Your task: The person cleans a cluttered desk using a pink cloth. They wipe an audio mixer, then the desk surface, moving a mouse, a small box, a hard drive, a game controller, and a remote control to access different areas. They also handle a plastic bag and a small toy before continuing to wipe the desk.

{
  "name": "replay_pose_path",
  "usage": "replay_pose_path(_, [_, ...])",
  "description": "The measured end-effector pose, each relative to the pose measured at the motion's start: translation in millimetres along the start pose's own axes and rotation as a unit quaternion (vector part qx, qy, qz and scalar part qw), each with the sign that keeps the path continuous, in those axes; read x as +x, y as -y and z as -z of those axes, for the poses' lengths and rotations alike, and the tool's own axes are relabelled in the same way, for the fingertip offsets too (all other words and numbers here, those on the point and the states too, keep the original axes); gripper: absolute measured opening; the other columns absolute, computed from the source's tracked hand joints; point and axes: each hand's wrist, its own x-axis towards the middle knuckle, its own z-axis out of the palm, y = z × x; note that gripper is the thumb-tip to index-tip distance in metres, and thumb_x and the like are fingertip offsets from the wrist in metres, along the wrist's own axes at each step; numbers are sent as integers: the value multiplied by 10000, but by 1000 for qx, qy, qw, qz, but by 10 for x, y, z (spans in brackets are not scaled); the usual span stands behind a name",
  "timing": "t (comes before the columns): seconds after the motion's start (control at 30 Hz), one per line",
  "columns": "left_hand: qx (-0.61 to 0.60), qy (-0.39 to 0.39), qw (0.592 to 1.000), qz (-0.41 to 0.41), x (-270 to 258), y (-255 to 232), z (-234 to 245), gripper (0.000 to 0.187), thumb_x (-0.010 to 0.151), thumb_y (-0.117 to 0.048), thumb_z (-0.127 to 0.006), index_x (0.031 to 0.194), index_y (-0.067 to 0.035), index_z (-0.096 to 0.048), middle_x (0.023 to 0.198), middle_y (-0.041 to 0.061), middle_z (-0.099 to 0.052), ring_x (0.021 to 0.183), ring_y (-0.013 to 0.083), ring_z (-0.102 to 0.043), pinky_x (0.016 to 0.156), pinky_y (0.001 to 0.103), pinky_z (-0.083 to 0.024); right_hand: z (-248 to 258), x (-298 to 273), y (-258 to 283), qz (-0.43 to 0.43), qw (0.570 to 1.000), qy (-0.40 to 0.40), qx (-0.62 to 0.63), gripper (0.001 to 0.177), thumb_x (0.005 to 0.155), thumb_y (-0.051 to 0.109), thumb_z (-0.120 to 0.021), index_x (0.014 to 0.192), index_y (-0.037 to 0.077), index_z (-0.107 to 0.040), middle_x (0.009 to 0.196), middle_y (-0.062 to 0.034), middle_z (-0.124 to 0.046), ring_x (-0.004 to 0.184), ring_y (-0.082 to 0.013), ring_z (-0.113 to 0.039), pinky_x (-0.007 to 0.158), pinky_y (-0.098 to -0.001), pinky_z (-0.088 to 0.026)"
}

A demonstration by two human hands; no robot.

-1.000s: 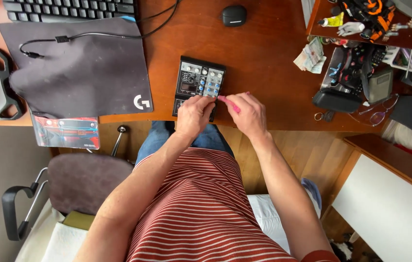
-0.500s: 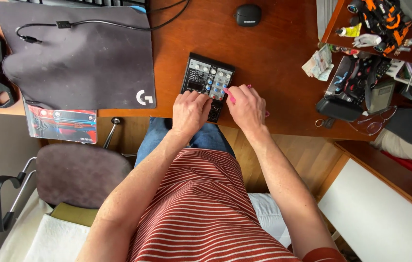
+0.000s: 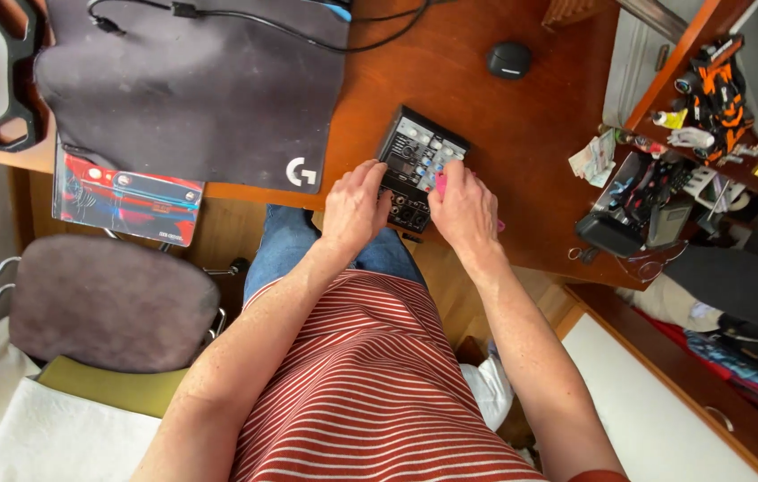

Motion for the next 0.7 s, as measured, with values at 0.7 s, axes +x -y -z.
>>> replay_pose_path(0.7, [-311, 88, 940, 108, 159, 77, 424, 680, 852, -194, -771, 1474, -180, -498, 1410, 101, -597, 1142, 285, -712, 923, 460, -588, 487, 523, 729, -119, 941, 168, 268, 278, 932, 280, -666, 1153, 178, -531, 1072, -134, -746, 1076, -371, -691, 888, -514, -520])
